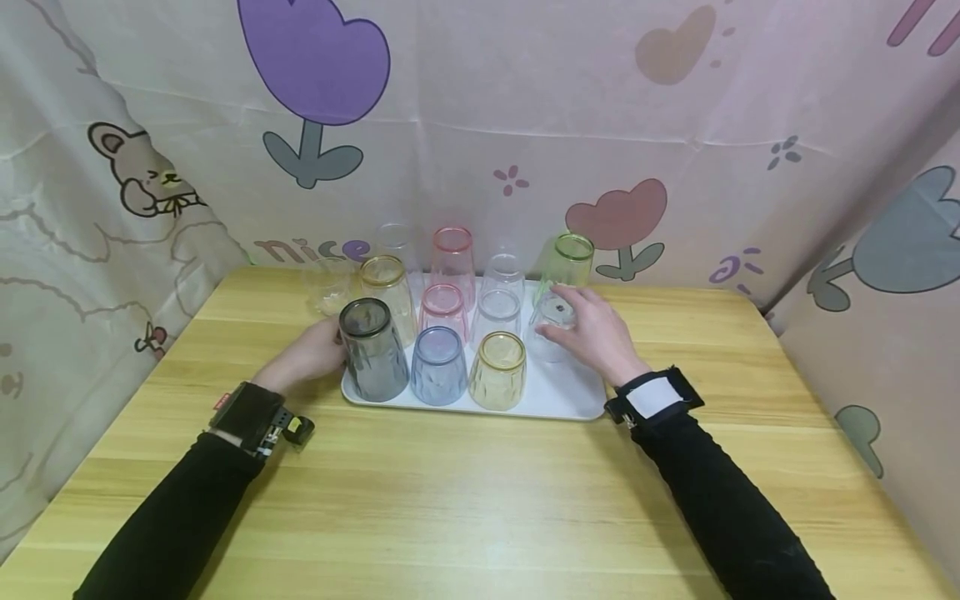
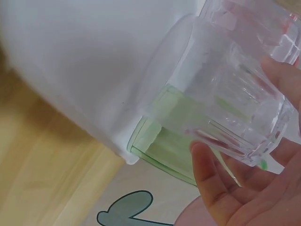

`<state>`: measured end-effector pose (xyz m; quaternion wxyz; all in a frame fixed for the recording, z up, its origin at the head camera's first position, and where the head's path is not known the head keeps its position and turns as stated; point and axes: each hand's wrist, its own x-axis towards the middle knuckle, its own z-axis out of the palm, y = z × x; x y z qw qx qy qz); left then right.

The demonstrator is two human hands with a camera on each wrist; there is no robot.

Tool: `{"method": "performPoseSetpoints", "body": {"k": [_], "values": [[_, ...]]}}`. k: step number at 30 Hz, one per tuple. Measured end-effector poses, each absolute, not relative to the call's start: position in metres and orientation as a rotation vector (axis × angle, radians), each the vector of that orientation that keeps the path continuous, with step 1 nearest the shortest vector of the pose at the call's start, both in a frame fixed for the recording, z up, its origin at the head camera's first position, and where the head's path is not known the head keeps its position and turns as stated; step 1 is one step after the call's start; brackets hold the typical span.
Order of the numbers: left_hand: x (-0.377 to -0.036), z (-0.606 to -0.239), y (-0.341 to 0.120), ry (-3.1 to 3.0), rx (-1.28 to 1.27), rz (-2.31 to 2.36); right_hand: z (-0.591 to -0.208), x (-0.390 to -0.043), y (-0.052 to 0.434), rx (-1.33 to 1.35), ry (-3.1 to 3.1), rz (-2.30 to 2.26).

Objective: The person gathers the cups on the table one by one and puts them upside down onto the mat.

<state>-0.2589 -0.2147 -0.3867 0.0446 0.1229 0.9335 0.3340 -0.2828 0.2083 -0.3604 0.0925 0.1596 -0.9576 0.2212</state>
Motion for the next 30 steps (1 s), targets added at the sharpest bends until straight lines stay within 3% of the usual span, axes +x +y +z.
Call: {"method": "performPoseSetpoints", "body": {"k": [18,30], "values": [[-0.250,-0.380,-0.223,2.910,0.197,1.231,-0.347,-0.269,0.211,0.469,-2.449,0.918],[-0.248,-0.370,-0.220,3.315,0.114,1.564,-0.356,-0.263,0.234,0.273,-2.549,0.945]]}}
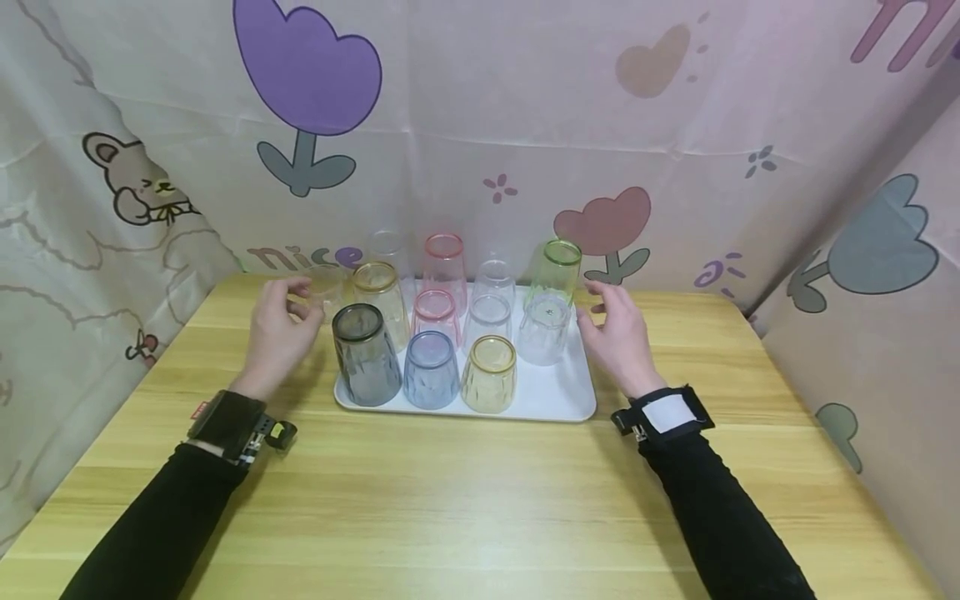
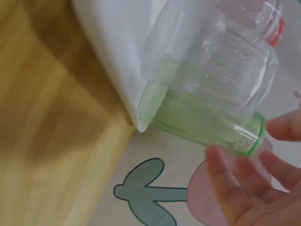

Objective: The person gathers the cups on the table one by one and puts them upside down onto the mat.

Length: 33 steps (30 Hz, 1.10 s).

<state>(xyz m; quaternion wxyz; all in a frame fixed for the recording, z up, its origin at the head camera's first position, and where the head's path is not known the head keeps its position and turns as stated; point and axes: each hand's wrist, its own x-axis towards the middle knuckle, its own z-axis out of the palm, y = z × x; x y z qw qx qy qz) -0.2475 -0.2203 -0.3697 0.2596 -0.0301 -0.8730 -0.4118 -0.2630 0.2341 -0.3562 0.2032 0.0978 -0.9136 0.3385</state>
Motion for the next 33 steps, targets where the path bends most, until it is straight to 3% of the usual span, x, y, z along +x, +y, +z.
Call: {"method": "performPoseSetpoints", "body": {"k": [12,33], "values": [[-0.266,-0.371,-0.236,-2.458,0.149,-1.232,-0.363,-0.268,0.244,0.130,-2.994,0.810],[-0.304,-0.385,-0.243,-2.490,0.311,-1.697,-0.376,-0.275,0.247,0.165,-3.193,0.638]]}}
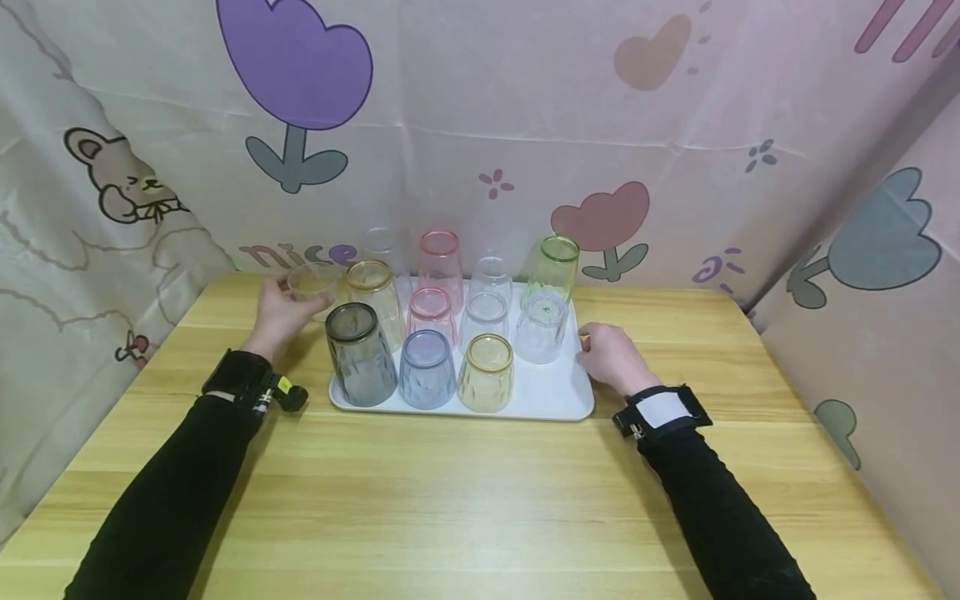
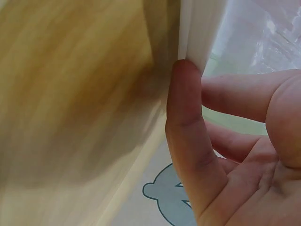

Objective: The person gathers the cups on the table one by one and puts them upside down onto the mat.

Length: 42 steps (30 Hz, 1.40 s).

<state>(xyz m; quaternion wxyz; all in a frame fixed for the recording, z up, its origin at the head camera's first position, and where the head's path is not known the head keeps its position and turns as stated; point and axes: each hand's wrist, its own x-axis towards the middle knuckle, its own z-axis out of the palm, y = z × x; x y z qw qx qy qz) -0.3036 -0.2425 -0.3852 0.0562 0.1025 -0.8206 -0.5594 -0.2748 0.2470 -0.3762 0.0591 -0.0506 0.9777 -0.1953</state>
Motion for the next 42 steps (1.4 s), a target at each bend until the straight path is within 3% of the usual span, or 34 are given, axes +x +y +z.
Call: {"method": "performPoseSetpoints", "body": {"k": [14,24,32,42], "values": [[-0.302,-0.386,-0.241,-2.405,0.404,-1.687,-0.379,-0.277,0.243,-0.170,2.985,-0.593],[-0.293,-0.366,-0.243,-2.232,0.383,-1.685,-0.380,-0.276,0.244,-0.172,2.991,-0.580],[-0.281,-0.341,-0.235,-1.851,0.335,-2.012,-0.380,-0.275,0.246,-0.173,2.990,-0.586],[-0.252,-0.310,-0.206,-1.221,0.049,-2.530,-0.383,-0.274,0.249,-0.162,2.998,-0.609]]}}
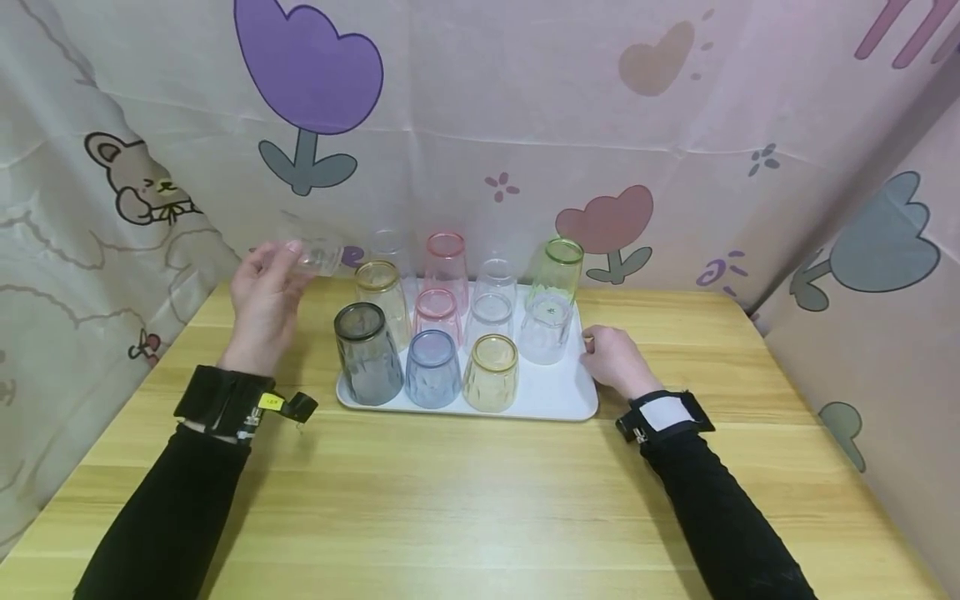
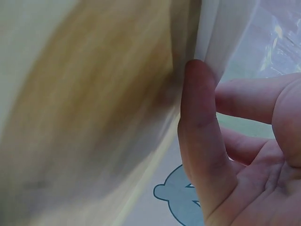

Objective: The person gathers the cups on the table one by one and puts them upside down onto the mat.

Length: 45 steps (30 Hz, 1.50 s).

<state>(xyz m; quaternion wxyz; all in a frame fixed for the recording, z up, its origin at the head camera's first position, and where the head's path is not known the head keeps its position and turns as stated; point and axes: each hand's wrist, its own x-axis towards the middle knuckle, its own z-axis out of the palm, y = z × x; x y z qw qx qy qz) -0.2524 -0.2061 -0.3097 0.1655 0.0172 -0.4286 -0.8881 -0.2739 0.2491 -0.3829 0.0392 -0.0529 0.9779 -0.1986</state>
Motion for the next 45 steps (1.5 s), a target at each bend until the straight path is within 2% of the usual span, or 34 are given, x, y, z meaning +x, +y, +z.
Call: {"method": "performPoseSetpoints", "body": {"k": [12,18,23,26,31,37,45], "values": [[-0.216,-0.286,-0.171,-1.019,-0.121,-2.910,-0.385,-0.270,0.251,-0.141,2.981,-0.675],[-0.201,-0.281,-0.150,-1.121,-0.177,-2.940,-0.383,-0.263,0.247,-0.110,3.048,-0.728],[-0.195,-0.286,-0.124,-1.268,-0.291,-2.869,-0.368,-0.251,0.240,-0.183,3.316,-0.986],[-0.191,-0.287,-0.108,-1.278,-0.263,-2.904,-0.354,-0.243,0.228,-0.323,3.433,-1.199],[-0.189,-0.290,-0.087,-1.311,-0.250,-2.972,-0.331,-0.230,0.203,-0.817,3.453,-1.499],[-0.187,-0.295,-0.066,-1.388,-0.361,-2.986,-0.317,-0.214,0.179,-1.401,3.334,-1.507],[-0.186,-0.304,-0.040,-1.446,-0.401,-3.025,-0.313,-0.200,0.158,-1.837,3.164,-1.473]]}}
